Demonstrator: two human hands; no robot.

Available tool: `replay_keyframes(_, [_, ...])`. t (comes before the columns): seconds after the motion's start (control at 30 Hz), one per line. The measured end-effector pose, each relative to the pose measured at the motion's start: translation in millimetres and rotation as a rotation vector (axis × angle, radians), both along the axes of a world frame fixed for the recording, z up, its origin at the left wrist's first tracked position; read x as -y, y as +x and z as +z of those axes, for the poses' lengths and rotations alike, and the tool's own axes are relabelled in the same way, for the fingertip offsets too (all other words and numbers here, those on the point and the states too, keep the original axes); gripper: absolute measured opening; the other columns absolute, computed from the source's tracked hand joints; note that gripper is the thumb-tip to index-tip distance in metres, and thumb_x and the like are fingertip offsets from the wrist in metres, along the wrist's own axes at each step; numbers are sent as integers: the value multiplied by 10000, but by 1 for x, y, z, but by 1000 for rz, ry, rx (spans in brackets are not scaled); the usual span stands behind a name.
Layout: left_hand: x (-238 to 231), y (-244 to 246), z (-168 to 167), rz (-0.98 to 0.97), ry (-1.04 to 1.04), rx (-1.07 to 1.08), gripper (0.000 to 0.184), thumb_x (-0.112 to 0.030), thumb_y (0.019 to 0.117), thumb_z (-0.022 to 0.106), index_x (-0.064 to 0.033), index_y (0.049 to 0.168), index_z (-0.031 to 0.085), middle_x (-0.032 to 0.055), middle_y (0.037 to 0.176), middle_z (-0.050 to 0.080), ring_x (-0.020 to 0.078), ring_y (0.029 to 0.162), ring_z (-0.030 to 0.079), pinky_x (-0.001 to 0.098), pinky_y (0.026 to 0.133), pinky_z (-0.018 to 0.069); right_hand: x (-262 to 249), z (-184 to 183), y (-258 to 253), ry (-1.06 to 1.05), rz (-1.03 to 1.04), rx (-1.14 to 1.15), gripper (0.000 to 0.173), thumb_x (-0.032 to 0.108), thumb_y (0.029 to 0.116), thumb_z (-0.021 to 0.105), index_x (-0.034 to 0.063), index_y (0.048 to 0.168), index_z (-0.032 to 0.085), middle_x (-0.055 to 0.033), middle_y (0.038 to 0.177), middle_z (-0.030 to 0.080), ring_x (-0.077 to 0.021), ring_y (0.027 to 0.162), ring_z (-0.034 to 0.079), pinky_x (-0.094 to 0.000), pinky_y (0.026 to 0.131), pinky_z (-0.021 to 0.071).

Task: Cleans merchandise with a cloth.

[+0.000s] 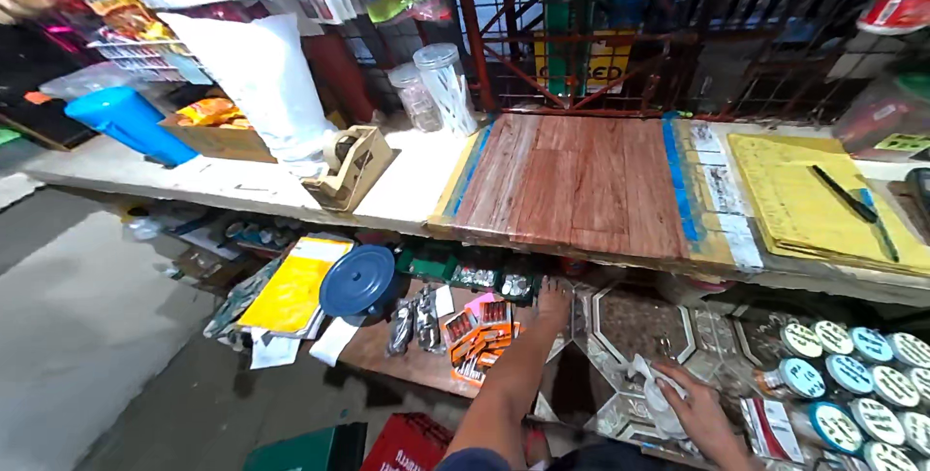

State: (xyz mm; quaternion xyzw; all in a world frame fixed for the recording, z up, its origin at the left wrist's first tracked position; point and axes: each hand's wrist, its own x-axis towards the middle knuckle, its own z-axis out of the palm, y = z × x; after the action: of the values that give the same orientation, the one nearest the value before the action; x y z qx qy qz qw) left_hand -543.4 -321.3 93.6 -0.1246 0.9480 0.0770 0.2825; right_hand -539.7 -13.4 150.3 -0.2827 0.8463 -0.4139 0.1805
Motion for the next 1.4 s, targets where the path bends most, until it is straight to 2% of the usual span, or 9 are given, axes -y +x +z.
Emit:
replay_keyframes(0.17, [-4, -25, -16, -100, -139, 157, 696, -78, 934, 676, -51, 1561, 373, 266, 1580, 360, 468, 1485, 280, 664, 1205, 144, -24, 2, 13, -64, -108, 56, 281, -1, 958, 589, -103, 1197, 696, -283, 1232, 683, -388, 1195, 653, -504, 1086, 477])
replay_keyframes(0.27, [-7, -20, -2, -1, -7, 57, 814, -362, 859, 785, -46, 1519, 430, 304, 1527, 405, 491, 1443, 331, 658, 1184, 208, -42, -5, 19, -85, -208, 113, 294, 12, 966, 576, -111, 1212, 680, -278, 1209, 691, -348, 1169, 667, -472, 1072, 486])
replay_keyframes(0.37, [-16, 4, 34, 361, 554, -243, 680, -426, 936, 700, -103, 1502, 502, 195, 1469, 537, 321, 1370, 508, 514, 1146, 401, -48, -9, 14, -115, -315, 153, 295, 38, 972, 574, -104, 1207, 684, -269, 1188, 699, -310, 1147, 672, -453, 1057, 491])
replay_keyframes(0.43, [-33, 30, 59, 784, 1207, -281, 408, -308, 1103, 419, -77, 1413, 547, 109, 1226, 652, 178, 1063, 629, 356, 922, 515, -42, -4, 7, -150, -346, 165, 318, 72, 971, 561, -98, 1211, 680, -260, 1198, 695, -295, 1160, 660, -448, 1060, 482])
replay_keyframes(0.5, [-49, 54, 69, 1115, 1719, -206, 604, -536, 1089, 203, -107, 1214, 610, 99, 970, 735, 200, 830, 722, 365, 720, 604, -24, 12, -5, -178, -326, 141, 333, 123, 976, 551, -60, 1217, 689, -208, 1197, 709, -246, 1152, 667, -428, 1049, 494])
replay_keyframes(0.6, [-68, 75, 62, 1127, 2152, -189, 754, -655, 1031, 152, -109, 1189, 647, 128, 1043, 753, 254, 926, 743, 419, 788, 620, 13, 40, -16, -238, -217, -18, 337, 159, 971, 571, -48, 1200, 706, -201, 1204, 709, -281, 1148, 674, -471, 1028, 512])
replay_keyframes(0.8, [-95, 84, 81, 1150, 2053, -255, 683, -544, 1078, 80, -154, 1050, 640, 60, 885, 742, 166, 794, 728, 331, 689, 606, 85, 53, -15, -103, 193, -462, 277, 149, 940, 656, 58, 1181, 758, -180, 1219, 705, -407, 1139, 660, -570, 928, 544])
replay_keyframes(1.07, [-90, 101, 65, 1221, 2152, -269, 711, -594, 1068, 142, -92, 1185, 632, 139, 1010, 740, 242, 893, 735, 391, 758, 616, 76, 60, -60, 355, 391, 68, 345, 211, 1028, 536, 68, 1305, 684, -189, 1353, 613, -345, 1250, 596, -534, 1073, 460])
replay_keyframes(1.4, [-102, 87, 82, 1465, 1900, -312, 585, -544, 1087, 161, -141, 1095, 584, 57, 819, 676, 157, 689, 668, 321, 579, 553, 108, 66, -5, 332, 403, -358, 368, 121, 1017, 549, 41, 1363, 642, -241, 1386, 591, -440, 1272, 570, -580, 1025, 471])
